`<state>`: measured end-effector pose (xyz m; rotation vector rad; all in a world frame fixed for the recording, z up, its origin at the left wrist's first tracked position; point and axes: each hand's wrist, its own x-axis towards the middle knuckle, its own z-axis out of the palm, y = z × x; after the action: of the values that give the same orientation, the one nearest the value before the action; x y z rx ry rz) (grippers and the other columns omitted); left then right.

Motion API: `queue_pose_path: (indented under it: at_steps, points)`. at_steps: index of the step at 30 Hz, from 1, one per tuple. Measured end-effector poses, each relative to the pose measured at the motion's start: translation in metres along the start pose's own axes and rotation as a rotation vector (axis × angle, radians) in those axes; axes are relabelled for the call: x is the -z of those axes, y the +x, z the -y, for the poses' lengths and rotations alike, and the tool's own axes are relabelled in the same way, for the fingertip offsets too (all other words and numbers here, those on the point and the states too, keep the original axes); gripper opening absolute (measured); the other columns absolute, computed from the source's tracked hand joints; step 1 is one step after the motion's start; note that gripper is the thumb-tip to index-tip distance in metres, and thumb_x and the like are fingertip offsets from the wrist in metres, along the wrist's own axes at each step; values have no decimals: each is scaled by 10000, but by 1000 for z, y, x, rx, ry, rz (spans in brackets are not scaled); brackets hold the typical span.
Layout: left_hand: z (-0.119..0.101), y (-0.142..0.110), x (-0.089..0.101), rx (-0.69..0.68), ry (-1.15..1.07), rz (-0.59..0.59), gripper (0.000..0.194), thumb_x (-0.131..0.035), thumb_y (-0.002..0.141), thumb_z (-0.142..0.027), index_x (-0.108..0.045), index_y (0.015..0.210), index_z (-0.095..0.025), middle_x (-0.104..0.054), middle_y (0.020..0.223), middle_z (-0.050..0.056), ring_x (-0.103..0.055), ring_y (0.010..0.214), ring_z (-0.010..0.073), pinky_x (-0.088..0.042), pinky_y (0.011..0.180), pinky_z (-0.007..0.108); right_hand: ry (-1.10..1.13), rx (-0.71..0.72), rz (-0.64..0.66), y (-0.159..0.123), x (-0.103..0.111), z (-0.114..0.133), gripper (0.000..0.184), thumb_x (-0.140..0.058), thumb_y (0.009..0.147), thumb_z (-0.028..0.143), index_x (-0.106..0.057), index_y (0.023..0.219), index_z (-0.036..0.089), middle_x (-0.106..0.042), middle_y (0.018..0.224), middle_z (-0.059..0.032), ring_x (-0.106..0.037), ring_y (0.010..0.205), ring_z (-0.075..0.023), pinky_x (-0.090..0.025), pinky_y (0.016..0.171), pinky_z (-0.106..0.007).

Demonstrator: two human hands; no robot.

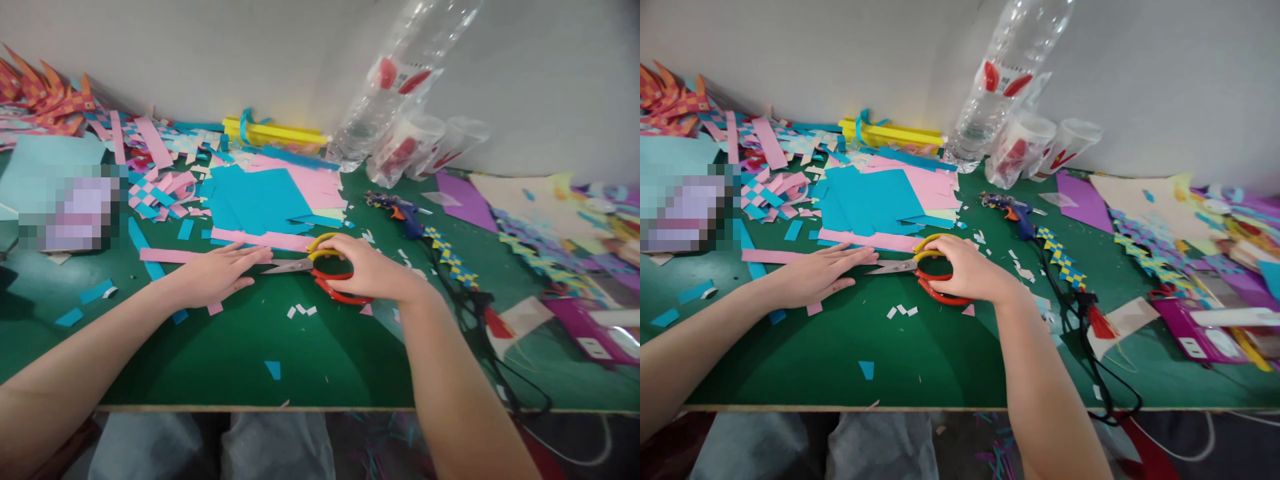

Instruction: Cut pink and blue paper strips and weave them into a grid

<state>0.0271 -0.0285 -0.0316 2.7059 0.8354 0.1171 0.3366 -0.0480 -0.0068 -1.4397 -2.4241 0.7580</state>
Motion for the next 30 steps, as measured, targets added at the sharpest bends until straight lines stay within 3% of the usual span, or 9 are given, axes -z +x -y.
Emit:
queue_pose_path:
  at_steps: [10,15,17,20,23,25,27,30]
  points:
    - [-3,1,5,49,-3,40,517,-378,1016,-389,-320,1495,-204,-393,1542,73,-301,1449,245,-280,1160,383,-21,19,17,-11,11,-5,387,-679,707,263,-639,1089,307,-621,1259,-22,-554,1225,-290,-398,1078,-532]
    - [-5,1,-2,61,2,5,506,-331,1029,-411,-303,1492,-208,-366,1557,69,-268,1463,227,-196,1201,433,70,-43,-277,-13,13,-14,446,-688,721,324,-586,1152,276,-567,1325,-64,-590,1165,-309,-477,1004,-509]
    - [-12,2,-4,41,9,-62,506,-321,1034,-389,-282,1495,-186,-391,1541,85,-235,1475,212,-121,1220,459,56,-34,-416,-9,11,-15,451,-655,750,316,-552,1183,248,-557,1317,-100,-577,1182,-314,-482,990,-490]
    - [-24,3,-3,62,-29,-207,463,-300,1038,-365,-336,1459,-177,-352,1560,109,-254,1469,225,-139,1214,496,-63,-52,-525,-2,6,-15,467,-634,767,320,-511,1209,232,-551,1301,-133,-541,1213,-346,-449,986,-520]
    - [-24,3,3,66,-36,-393,379,-338,1028,-294,-463,1355,-147,-541,1409,123,-420,1372,226,-209,1190,490,-189,-98,-521,0,2,-18,518,-646,748,365,-488,1222,229,-532,1316,-145,-490,1249,-385,-391,998,-569]
    - [-14,1,8,44,-15,-423,328,-377,1018,-265,-525,1286,-147,-621,1288,118,-522,1256,225,-323,1122,453,-237,-105,-489,0,0,-21,536,-653,730,384,-492,1216,225,-540,1296,-144,-479,1253,-388,-365,1008,-573]
    - [-1,-1,12,5,7,-362,300,-440,1001,-299,-574,1234,-166,-648,1217,111,-557,1179,237,-411,1003,405,-257,-90,-442,-2,1,-25,537,-665,712,389,-505,1198,225,-559,1267,-138,-483,1246,-382,-348,1019,-566]
    - [14,-5,15,76,30,-241,272,-507,969,-361,-636,1145,-198,-694,1073,79,-599,1059,242,-397,916,383,-240,-71,-326,-3,4,-27,522,-689,693,399,-532,1164,238,-584,1246,-120,-485,1242,-378,-346,1026,-561]
